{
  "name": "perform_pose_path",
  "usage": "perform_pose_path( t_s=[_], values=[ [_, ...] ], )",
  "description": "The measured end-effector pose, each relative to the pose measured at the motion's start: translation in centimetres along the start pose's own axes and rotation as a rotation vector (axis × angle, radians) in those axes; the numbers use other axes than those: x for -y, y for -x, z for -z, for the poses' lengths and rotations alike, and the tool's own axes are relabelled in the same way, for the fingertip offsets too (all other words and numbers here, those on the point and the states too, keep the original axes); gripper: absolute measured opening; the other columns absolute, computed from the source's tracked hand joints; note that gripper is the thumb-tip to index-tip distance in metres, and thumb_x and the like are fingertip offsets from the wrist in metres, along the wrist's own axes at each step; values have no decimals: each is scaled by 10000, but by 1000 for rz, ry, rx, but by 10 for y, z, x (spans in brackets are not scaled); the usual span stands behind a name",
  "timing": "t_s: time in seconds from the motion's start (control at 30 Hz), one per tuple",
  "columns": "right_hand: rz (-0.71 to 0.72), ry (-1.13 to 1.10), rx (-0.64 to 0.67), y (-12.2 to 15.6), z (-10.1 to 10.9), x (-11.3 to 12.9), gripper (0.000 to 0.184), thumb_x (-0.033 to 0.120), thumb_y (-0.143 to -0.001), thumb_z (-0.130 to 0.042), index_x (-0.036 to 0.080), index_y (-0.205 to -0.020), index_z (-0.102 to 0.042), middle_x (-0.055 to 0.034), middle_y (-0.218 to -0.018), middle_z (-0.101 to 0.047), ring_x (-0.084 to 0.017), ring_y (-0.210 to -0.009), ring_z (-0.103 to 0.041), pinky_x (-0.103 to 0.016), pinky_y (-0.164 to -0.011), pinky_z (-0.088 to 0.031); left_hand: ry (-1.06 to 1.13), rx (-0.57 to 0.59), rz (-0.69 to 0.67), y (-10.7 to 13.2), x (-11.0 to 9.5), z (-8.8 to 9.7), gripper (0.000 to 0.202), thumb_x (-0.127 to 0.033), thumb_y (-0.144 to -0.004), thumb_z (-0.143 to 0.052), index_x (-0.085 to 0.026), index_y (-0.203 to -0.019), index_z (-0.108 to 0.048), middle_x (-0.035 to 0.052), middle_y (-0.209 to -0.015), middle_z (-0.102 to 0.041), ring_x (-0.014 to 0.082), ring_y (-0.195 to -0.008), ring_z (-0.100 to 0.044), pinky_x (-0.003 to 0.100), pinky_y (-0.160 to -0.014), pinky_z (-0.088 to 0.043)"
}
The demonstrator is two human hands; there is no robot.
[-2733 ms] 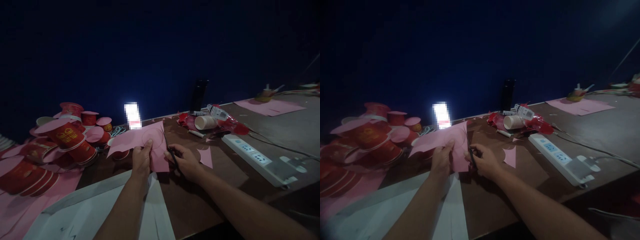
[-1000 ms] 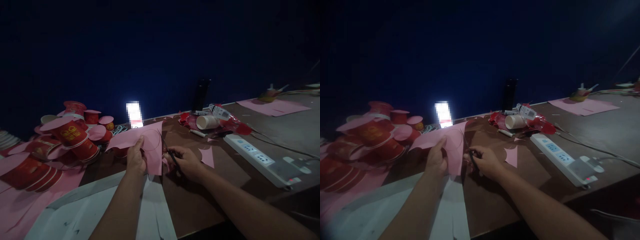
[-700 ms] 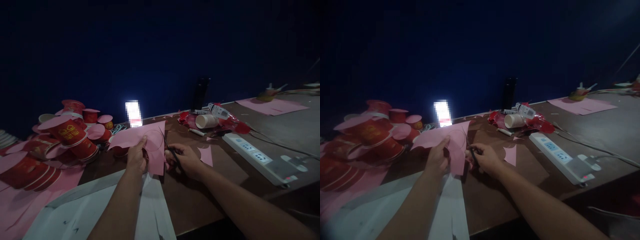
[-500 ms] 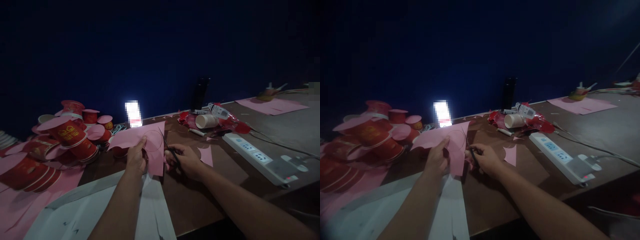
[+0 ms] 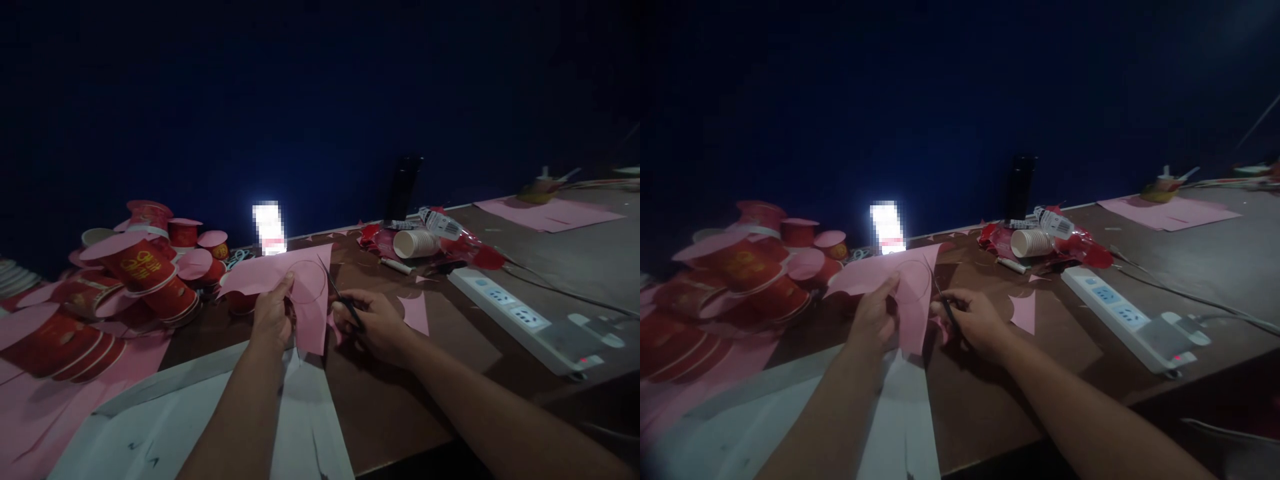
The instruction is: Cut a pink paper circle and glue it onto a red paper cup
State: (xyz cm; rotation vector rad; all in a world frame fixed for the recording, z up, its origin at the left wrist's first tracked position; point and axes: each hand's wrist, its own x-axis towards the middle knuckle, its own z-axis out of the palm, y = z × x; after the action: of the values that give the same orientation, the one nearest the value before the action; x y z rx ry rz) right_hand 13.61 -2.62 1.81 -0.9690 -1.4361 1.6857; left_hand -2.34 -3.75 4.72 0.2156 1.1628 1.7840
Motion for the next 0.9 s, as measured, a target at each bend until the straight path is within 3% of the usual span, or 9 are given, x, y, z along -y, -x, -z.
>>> perform_pose_path(
  t_s=[0.4,0.67,0.9],
  values=[
    [10,-34,33,0,0,1,399,398,-705,-673,154,-1018,-640,20,-550,-531,-91,-422,-492,-166,-324,-299,16,39,-47,-9,1,7,92,-111,-681,-693,-75,-754,-649,75,-755,-676,135,-661,-636,245,-641,-530],
    [8,-98,63,1,-2,4,367,375,-687,-700,145,-967,-644,28,-558,-520,-85,-449,-482,-211,-425,-427,53,94,-41,-15,0,12,130,-89,-652,-706,-71,-763,-641,66,-739,-673,132,-686,-640,235,-678,-528],
    [-21,-57,65,3,-1,6,353,395,-697,-688,158,-955,-650,18,-569,-539,-88,-453,-487,-204,-415,-410,48,147,-39,-22,2,19,168,-156,-666,-719,-87,-798,-643,60,-762,-681,127,-663,-638,247,-689,-532]
  ],
)
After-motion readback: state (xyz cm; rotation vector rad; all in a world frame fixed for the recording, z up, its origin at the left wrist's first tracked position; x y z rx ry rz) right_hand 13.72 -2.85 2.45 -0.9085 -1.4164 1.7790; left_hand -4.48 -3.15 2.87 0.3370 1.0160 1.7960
